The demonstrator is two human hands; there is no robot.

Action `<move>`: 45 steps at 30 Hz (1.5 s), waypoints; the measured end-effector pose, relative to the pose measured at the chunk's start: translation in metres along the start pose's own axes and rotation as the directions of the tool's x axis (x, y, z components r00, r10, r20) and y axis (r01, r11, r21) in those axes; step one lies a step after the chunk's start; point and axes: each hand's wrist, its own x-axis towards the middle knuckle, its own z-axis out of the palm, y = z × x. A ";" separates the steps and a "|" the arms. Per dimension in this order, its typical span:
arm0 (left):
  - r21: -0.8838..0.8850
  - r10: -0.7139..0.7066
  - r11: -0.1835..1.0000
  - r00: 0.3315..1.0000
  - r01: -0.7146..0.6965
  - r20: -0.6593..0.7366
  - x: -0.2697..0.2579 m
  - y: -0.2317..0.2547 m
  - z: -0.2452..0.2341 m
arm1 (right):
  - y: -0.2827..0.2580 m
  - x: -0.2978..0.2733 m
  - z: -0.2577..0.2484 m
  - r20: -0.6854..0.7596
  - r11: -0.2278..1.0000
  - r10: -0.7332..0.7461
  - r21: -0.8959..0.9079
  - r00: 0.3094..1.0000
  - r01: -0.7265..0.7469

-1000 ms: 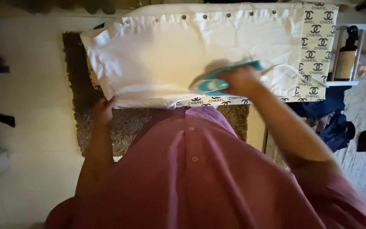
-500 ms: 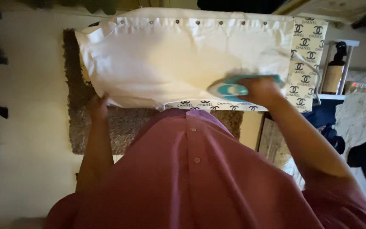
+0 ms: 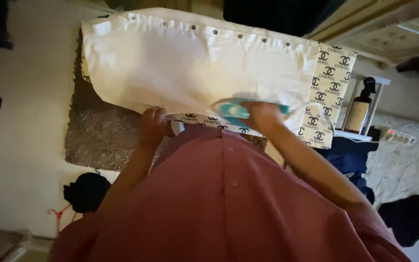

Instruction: The person irons a white curtain on an ironing board. They repeatedly smooth the fabric, spray it with water, and move the iron across the surface to remove wrinkles.

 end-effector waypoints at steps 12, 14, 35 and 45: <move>0.271 -0.180 0.948 0.983 0.164 0.034 0.001 0.024 0.016 | 0.003 -0.002 -0.030 -0.006 1.000 0.016 0.009 1.000 -0.016; 0.314 -0.213 0.929 0.977 0.194 0.028 0.005 0.033 0.011 | -0.015 0.014 -0.027 -0.018 0.999 -0.029 0.032 0.999 0.030; 0.242 -0.278 0.930 0.960 0.276 -0.024 -0.005 0.020 0.019 | 0.001 0.023 -0.025 -0.010 0.999 -0.034 -0.022 0.999 0.034; 0.276 -0.330 0.906 0.944 0.321 -0.016 -0.018 0.018 0.025 | 0.112 -0.024 -0.041 -0.074 0.983 0.173 -0.043 0.982 -0.176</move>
